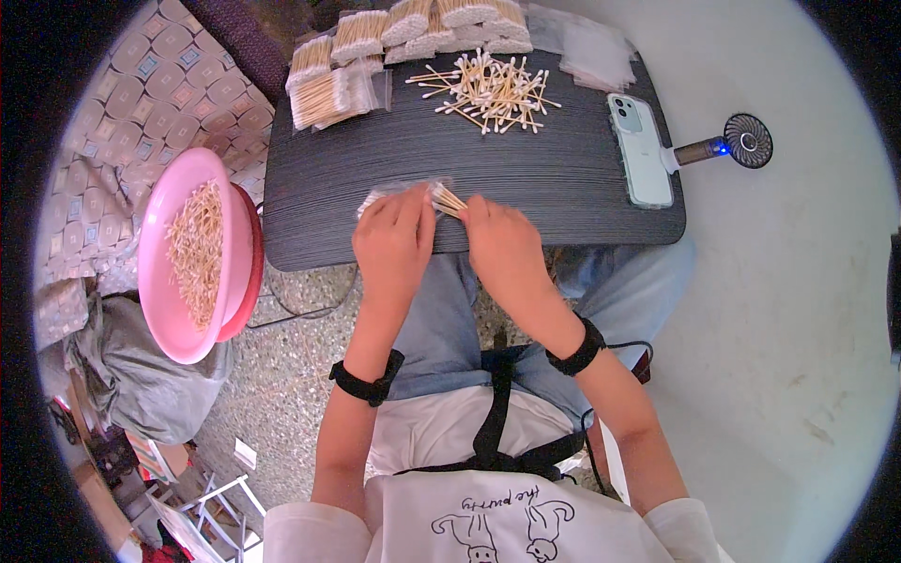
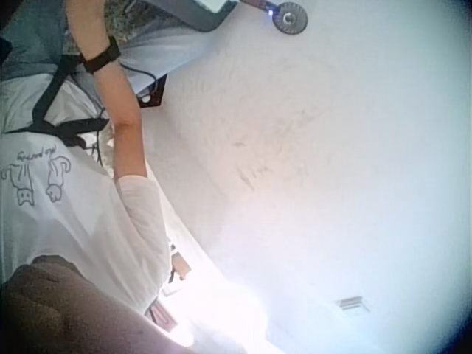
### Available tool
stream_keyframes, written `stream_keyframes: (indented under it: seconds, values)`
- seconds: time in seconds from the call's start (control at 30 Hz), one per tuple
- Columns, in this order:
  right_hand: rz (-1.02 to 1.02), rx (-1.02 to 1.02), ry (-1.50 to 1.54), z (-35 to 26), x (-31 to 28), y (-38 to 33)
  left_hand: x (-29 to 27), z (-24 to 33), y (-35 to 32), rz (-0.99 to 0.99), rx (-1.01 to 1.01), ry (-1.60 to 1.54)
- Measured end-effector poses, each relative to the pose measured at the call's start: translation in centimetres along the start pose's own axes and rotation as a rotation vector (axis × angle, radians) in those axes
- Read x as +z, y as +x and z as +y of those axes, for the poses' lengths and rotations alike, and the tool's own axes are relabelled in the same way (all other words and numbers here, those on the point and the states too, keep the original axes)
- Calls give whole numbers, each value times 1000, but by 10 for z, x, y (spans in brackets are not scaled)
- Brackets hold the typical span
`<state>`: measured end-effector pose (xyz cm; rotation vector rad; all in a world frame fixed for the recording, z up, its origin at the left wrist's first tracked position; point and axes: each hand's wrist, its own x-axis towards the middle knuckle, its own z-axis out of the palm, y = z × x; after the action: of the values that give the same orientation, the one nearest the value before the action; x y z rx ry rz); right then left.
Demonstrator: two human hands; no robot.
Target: The recorder is sorting loose cotton swabs into groups and placing them into small plastic bags at a workspace.
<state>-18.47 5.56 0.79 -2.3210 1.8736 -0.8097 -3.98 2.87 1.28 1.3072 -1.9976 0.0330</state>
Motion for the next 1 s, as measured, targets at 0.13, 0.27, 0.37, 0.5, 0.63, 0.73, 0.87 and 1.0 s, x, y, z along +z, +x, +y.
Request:
stream_keyframes:
  seconds: [0.13, 0.27, 0.37, 0.5, 0.63, 0.73, 0.87, 1.0]
  values:
    - [-141, 152, 199, -2, -5, 6, 6, -3, -5, 12, 89, 43]
    - [-214, 226, 377, 0, -6, 13, 7, -3, -10, 10, 91, 66]
    - [-306, 222, 376, -2, -11, 20, 6, -3, -10, 7, 84, 62]
    - [-301, 240, 291, -13, -7, 22, 6, -2, -12, -15, 104, 62]
    - [-242, 183, 128, -17, -2, 25, 7, -5, -12, -17, 128, 72]
    - [-219, 161, 83, -15, 0, 25, 8, -3, -13, -6, 108, 89]
    - [-83, 82, 128, -14, -4, 17, 7, -2, -14, -13, 100, 98]
    - [13, 14, 164, -6, -3, 7, 7, -1, -16, -40, 106, 130]
